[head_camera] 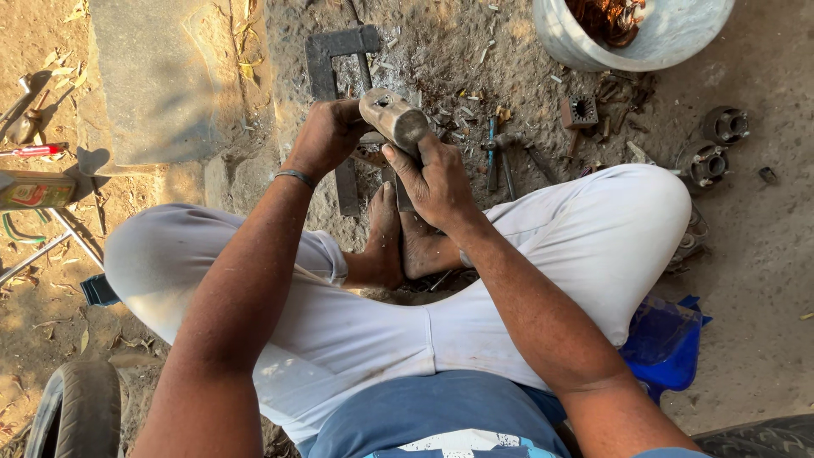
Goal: The person uses a hammer to break apart a metal housing clamped in a bench vise, then removes and separates the internal copper windings by hand. The separated copper pieces are placed into a nearby bucket.
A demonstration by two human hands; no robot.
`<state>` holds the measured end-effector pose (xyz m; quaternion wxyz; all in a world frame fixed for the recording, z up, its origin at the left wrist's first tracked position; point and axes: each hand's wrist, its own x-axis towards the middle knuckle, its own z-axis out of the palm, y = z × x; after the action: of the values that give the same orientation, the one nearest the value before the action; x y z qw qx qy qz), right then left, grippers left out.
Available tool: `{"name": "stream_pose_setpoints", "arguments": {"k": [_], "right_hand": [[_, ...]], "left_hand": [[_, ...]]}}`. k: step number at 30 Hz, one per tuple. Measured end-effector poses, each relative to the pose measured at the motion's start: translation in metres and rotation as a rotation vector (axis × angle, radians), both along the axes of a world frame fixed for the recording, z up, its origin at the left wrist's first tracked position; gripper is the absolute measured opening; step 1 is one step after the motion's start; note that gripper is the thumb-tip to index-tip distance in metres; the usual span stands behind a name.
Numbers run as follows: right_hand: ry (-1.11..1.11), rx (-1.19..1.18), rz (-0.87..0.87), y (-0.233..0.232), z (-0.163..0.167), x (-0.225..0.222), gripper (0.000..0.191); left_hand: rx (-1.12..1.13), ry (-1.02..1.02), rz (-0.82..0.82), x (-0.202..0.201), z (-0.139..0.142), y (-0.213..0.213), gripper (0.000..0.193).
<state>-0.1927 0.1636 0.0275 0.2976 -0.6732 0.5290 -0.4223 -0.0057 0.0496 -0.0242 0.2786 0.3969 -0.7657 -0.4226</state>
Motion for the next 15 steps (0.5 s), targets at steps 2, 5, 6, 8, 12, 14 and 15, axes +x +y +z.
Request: {"name": "stream_pose_setpoints", "arguments": {"k": [2, 5, 6, 8, 12, 14, 15], "right_hand": [[0.052, 0.084, -0.014, -0.003, -0.003, 0.001, 0.028], [0.163, 0.230, -0.068, -0.006, -0.009, -0.001, 0.028], [0.124, 0.228, -0.087, -0.004, -0.010, -0.004, 0.030], [0.026, 0.187, -0.102, -0.001, -0.011, -0.010, 0.033], [-0.077, 0.202, -0.145, 0.001, -0.009, -0.019, 0.037], [-0.073, 0.233, -0.170, -0.003, -0.006, -0.020, 0.036], [-0.080, 0.224, -0.168, -0.004, -0.005, -0.020, 0.036]], "left_hand": [[0.024, 0.042, 0.008, -0.001, -0.004, -0.001, 0.013], [-0.083, -0.039, -0.010, -0.001, -0.008, -0.003, 0.015], [-0.005, 0.022, 0.005, -0.002, -0.009, -0.005, 0.013], [0.165, 0.147, 0.041, -0.002, -0.011, -0.006, 0.010], [0.170, 0.347, 0.005, -0.003, -0.009, -0.009, 0.010], [0.182, 0.218, -0.001, -0.005, -0.006, -0.007, 0.011], [0.127, 0.170, -0.015, -0.006, -0.004, -0.006, 0.011]]}}
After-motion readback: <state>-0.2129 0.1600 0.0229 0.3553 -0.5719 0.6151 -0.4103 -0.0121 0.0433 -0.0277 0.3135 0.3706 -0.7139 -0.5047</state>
